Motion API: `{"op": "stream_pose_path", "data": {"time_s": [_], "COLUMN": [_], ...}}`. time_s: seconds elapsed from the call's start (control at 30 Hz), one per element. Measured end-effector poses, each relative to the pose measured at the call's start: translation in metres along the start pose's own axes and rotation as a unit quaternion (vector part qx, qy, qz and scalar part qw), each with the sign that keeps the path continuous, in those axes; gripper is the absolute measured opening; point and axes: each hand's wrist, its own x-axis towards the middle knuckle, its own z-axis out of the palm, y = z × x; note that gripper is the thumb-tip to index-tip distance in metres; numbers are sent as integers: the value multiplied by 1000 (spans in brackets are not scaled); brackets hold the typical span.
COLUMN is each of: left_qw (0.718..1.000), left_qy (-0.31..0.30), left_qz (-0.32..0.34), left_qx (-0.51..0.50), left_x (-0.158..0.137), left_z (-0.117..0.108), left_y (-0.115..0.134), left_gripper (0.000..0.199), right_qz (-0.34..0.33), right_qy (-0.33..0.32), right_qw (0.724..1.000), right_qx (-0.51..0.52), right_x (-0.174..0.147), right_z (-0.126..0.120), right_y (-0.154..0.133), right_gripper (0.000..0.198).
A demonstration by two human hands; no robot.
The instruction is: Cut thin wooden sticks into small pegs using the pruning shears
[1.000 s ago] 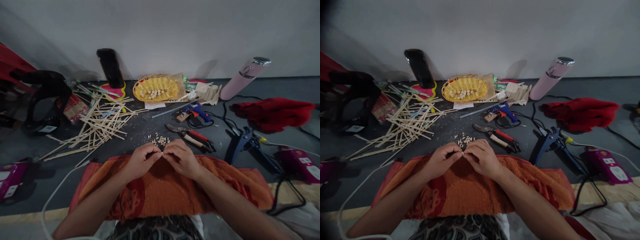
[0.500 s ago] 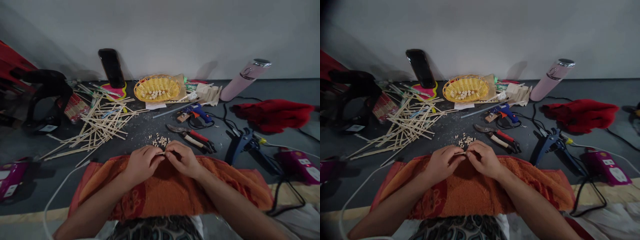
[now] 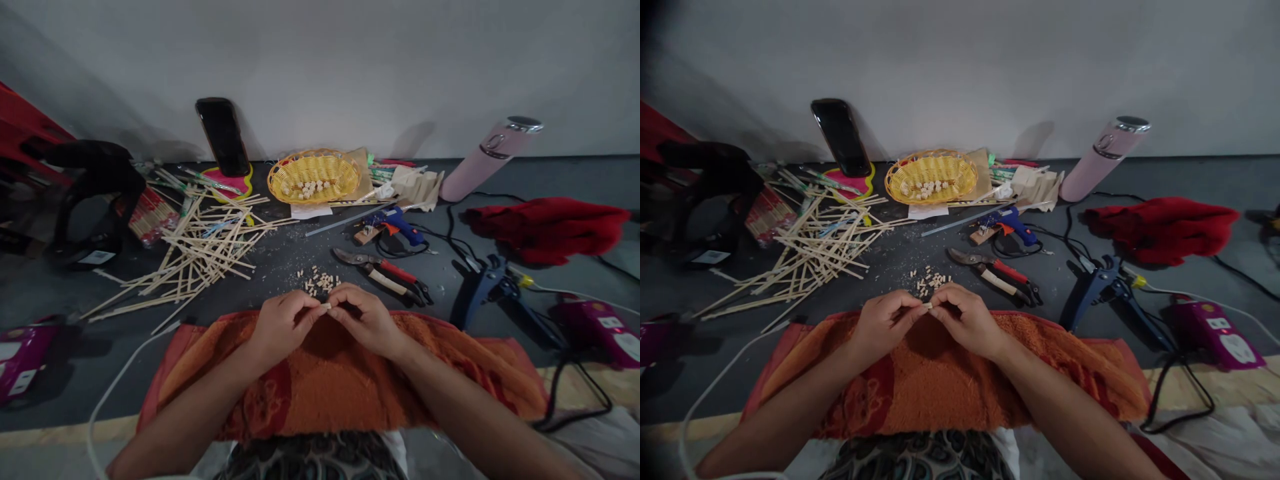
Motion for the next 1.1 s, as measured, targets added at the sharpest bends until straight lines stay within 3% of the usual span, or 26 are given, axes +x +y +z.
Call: {"op": "stream_pose_path", "data": {"time_s": [0.5, 1.1], "left_qw": [998, 999], "left_qy": [19, 5], "left_qz": [-30, -24], "left_qx": [-54, -29], "left_x": [-1, 0], "left_z": [4, 2], "left_y": [-3, 2], "left_gripper": [13, 10], "right_qz": [48, 80], "right_qy": [-3, -1], "right_qw": [998, 996], "right_qx": [38, 44], "right_x": [0, -1], "right_z": [4, 4], "right_y": [-2, 0], "right_gripper": [6, 8]}}
